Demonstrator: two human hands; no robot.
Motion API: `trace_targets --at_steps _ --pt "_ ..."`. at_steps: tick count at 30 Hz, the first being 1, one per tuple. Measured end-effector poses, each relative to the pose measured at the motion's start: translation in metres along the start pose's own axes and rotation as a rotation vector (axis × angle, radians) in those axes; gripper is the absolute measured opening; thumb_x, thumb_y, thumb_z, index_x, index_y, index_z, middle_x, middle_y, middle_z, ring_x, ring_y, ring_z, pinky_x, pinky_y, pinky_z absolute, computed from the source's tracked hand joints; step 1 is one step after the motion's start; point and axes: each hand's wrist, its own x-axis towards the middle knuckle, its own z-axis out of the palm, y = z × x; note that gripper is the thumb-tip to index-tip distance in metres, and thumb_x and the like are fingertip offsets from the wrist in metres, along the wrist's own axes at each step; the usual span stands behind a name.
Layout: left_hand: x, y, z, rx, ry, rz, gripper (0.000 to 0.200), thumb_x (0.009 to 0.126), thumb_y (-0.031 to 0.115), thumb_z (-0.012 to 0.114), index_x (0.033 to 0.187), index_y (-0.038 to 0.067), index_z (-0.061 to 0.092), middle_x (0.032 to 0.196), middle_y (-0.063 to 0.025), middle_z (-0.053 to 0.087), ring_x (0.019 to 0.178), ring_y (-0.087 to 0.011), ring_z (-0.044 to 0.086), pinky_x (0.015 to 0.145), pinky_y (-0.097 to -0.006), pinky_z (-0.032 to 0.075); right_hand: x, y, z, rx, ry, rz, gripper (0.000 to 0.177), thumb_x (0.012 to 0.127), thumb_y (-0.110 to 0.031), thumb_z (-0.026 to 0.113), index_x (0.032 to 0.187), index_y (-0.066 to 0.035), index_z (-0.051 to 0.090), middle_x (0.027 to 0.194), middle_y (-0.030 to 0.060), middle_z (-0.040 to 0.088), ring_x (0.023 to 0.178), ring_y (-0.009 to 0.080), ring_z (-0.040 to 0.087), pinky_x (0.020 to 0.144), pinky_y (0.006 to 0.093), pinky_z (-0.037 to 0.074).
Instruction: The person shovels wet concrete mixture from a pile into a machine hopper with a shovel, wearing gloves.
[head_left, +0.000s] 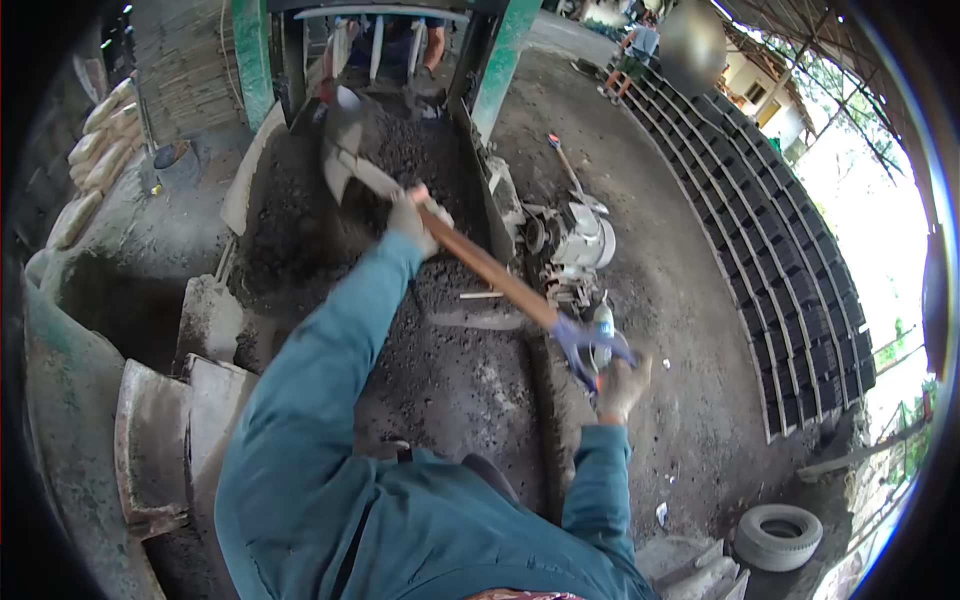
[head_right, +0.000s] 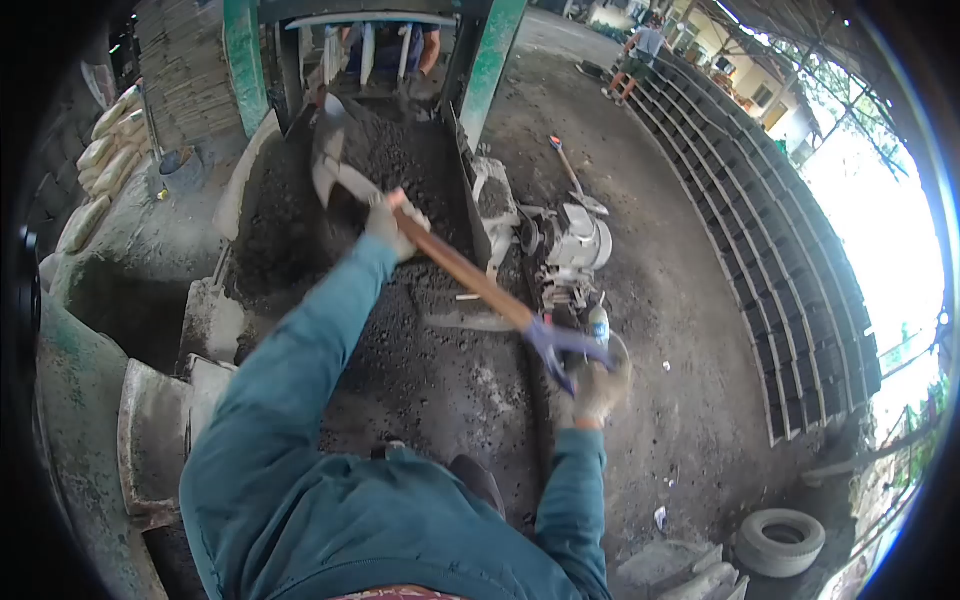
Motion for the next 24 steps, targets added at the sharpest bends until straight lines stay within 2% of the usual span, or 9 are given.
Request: trace_targets --at_steps 2,4,9,10,11,13,20,23,24 --pt "-0.075 -0.038 0.009 0.019 -0.083 -0.026 0.016 0.091 0.018 0.065 0.085 0.011 0.053 0.071 -0.0051 0.051 0.066 -0.0233 0.052 0.069 -0.0439 0.048 0.0 0.028 -0.037 0.179 -0.061 0.375 0.022 0.083 0.003 0.052 0.103 -0.002 0.061 0.078 0.0103 0.062 0.061 0.0194 0.062 0.053 0.0318 0.05" --pt "-0.145 -0.075 -0.016 0.078 -0.149 -0.09 0.017 0.091 0.019 0.066 0.098 0.004 0.059 0.081 -0.0091 0.059 0.079 -0.0305 0.062 0.082 -0.0506 0.054 0.007 0.109 -0.079 0.096 -0.027 0.593 0.022 0.084 0.003 0.048 0.1 0.001 0.063 0.066 0.0112 0.061 0.045 0.0176 0.055 0.038 0.0322 0.042" --pt "-0.271 -0.158 -0.114 -0.094 0.165 0.079 0.013 0.089 0.018 0.065 0.092 0.006 0.059 0.078 -0.0068 0.062 0.075 -0.0286 0.063 0.084 -0.0476 0.053 0.007 0.249 -0.128 -0.136 -0.465 0.737 0.033 0.087 0.003 0.038 0.108 -0.005 0.061 0.067 0.0086 0.057 0.047 0.0182 0.054 0.04 0.0329 0.043" --pt "-0.296 -0.168 -0.122 -0.099 0.363 0.149 0.013 0.089 0.021 0.063 0.089 0.009 0.058 0.074 -0.005 0.06 0.071 -0.0278 0.061 0.08 -0.0467 0.053 0.002 0.229 -0.123 -0.061 -0.577 0.811 0.028 0.084 0.002 0.043 0.103 -0.003 0.062 0.068 0.0085 0.058 0.051 0.0186 0.056 0.043 0.0331 0.045" --pt "-0.319 -0.178 -0.141 -0.153 0.527 0.208 0.014 0.089 0.022 0.063 0.088 0.009 0.058 0.073 -0.005 0.059 0.07 -0.0278 0.06 0.078 -0.0468 0.053 0.002 0.237 -0.115 -0.269 -0.734 0.621 0.023 0.079 0.005 0.051 0.097 0.001 0.065 0.073 0.0101 0.063 0.052 0.0192 0.059 0.045 0.0327 0.047" --pt "-0.361 -0.199 -0.196 -0.266 0.835 0.328 0.015 0.089 0.024 0.063 0.085 0.011 0.058 0.07 -0.005 0.058 0.068 -0.0277 0.059 0.075 -0.0471 0.053 -0.004 0.2 -0.088 -0.381 -0.934 0.594 0.027 0.078 0.003 0.055 0.103 -0.001 0.063 0.074 0.0113 0.062 0.054 0.0199 0.06 0.047 0.0329 0.049" --pt "-0.514 -0.307 -0.272 -0.604 1.181 0.622 0.023 0.087 0.03 0.061 0.071 0.015 0.055 0.064 0.0001 0.055 0.064 -0.0243 0.057 0.071 -0.0488 0.05 -0.012 0.177 -0.014 -0.166 -1.62 0.756 0.031 0.087 0.003 0.06 0.118 0.001 0.057 0.079 0.0094 0.061 0.059 0.017 0.058 0.051 0.0316 0.049" --pt "-0.548 -0.359 -0.27 -0.713 1.357 0.72 0.024 0.086 0.032 0.059 0.07 0.016 0.053 0.063 0.0013 0.053 0.064 -0.0233 0.056 0.074 -0.0484 0.05 -0.017 0.153 0.018 -0.385 -1.924 0.928 0.026 0.087 -0.001 0.063 0.113 0.002 0.061 0.079 0.0093 0.063 0.064 0.0166 0.062 0.055 0.0307 0.051" --pt "-0.558 -0.377 -0.273 -0.747 1.404 0.74 0.026 0.086 0.034 0.059 0.069 0.015 0.052 0.061 0.0012 0.051 0.063 -0.0229 0.056 0.075 -0.0483 0.049 -0.022 0.14 0.026 -0.468 -2.012 0.826 0.024 0.087 -0.005 0.065 0.109 0.003 0.063 0.079 0.0101 0.064 0.065 0.0172 0.063 0.057 0.0311 0.051"
